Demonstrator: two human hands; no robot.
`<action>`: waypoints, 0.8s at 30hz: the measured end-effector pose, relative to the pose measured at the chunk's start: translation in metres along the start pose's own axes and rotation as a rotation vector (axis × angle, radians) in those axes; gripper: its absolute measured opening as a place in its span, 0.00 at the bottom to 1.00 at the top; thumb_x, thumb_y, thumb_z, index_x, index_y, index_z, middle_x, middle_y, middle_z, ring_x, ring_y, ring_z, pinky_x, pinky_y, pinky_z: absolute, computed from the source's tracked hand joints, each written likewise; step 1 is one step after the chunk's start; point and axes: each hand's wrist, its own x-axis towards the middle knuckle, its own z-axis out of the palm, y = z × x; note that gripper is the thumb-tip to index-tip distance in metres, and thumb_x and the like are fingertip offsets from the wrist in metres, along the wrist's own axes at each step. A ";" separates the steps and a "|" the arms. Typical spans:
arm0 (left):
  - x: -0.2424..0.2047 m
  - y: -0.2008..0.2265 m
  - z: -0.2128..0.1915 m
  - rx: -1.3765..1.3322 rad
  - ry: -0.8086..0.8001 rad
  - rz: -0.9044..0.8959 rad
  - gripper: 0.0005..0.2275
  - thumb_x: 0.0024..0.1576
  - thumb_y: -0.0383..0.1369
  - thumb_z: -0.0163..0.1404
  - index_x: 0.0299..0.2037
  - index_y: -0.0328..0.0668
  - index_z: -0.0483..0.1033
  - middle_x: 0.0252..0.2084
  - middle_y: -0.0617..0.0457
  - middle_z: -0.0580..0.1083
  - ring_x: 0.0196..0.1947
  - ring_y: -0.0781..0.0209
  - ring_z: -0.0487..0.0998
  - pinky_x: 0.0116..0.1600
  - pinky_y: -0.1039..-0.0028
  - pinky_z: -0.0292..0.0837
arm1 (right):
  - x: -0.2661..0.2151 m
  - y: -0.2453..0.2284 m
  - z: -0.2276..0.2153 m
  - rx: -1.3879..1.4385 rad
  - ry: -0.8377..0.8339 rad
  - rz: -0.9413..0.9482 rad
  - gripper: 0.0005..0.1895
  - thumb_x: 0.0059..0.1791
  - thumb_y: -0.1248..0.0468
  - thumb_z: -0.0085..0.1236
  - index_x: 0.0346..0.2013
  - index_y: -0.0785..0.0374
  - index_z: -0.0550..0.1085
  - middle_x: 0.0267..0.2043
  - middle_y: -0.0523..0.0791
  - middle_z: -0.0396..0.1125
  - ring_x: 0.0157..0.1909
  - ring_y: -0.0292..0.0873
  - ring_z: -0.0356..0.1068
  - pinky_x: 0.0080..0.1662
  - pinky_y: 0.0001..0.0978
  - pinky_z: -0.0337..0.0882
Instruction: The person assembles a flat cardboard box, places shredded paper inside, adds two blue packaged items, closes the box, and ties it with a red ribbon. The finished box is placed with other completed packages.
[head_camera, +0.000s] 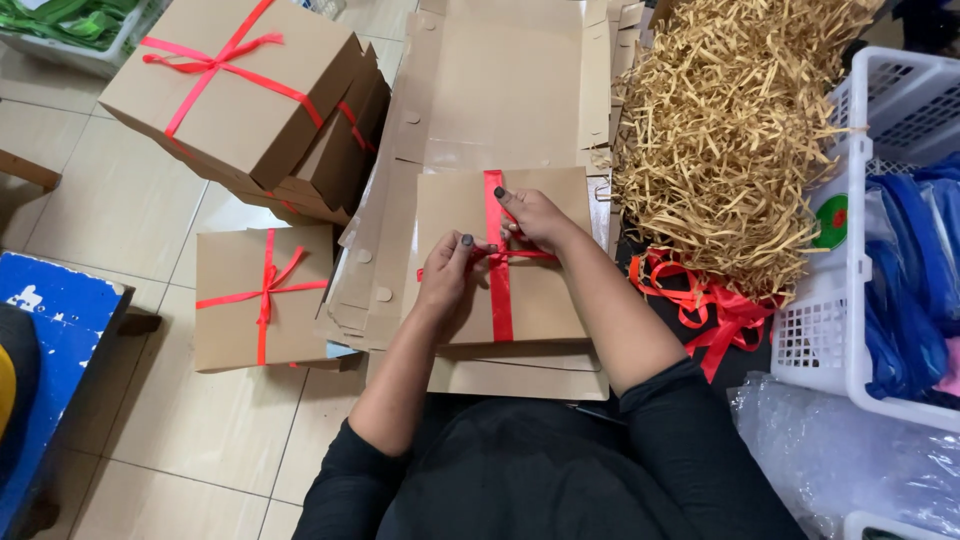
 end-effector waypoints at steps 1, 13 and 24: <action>0.004 -0.003 -0.004 -0.046 0.003 -0.024 0.09 0.68 0.35 0.43 0.36 0.41 0.65 0.38 0.45 0.77 0.27 0.62 0.75 0.26 0.75 0.77 | -0.002 -0.004 -0.001 0.029 -0.007 0.018 0.27 0.59 0.43 0.46 0.21 0.54 0.64 0.12 0.41 0.58 0.19 0.37 0.70 0.18 0.17 0.58; 0.045 -0.031 -0.010 0.080 0.042 -0.092 0.09 0.69 0.32 0.36 0.44 0.37 0.68 0.27 0.48 0.69 0.17 0.67 0.62 0.18 0.78 0.61 | -0.025 -0.026 0.020 0.062 -0.100 -0.029 0.25 0.58 0.49 0.50 0.21 0.58 0.67 0.14 0.43 0.59 0.17 0.39 0.64 0.23 0.23 0.63; 0.050 -0.054 -0.009 0.061 0.147 0.023 0.06 0.63 0.22 0.45 0.44 0.35 0.75 0.29 0.48 0.73 0.19 0.67 0.72 0.21 0.77 0.74 | -0.054 -0.030 0.013 0.038 -0.152 -0.022 0.10 0.52 0.68 0.58 0.48 0.64 0.77 0.35 0.46 0.76 0.31 0.33 0.73 0.28 0.16 0.69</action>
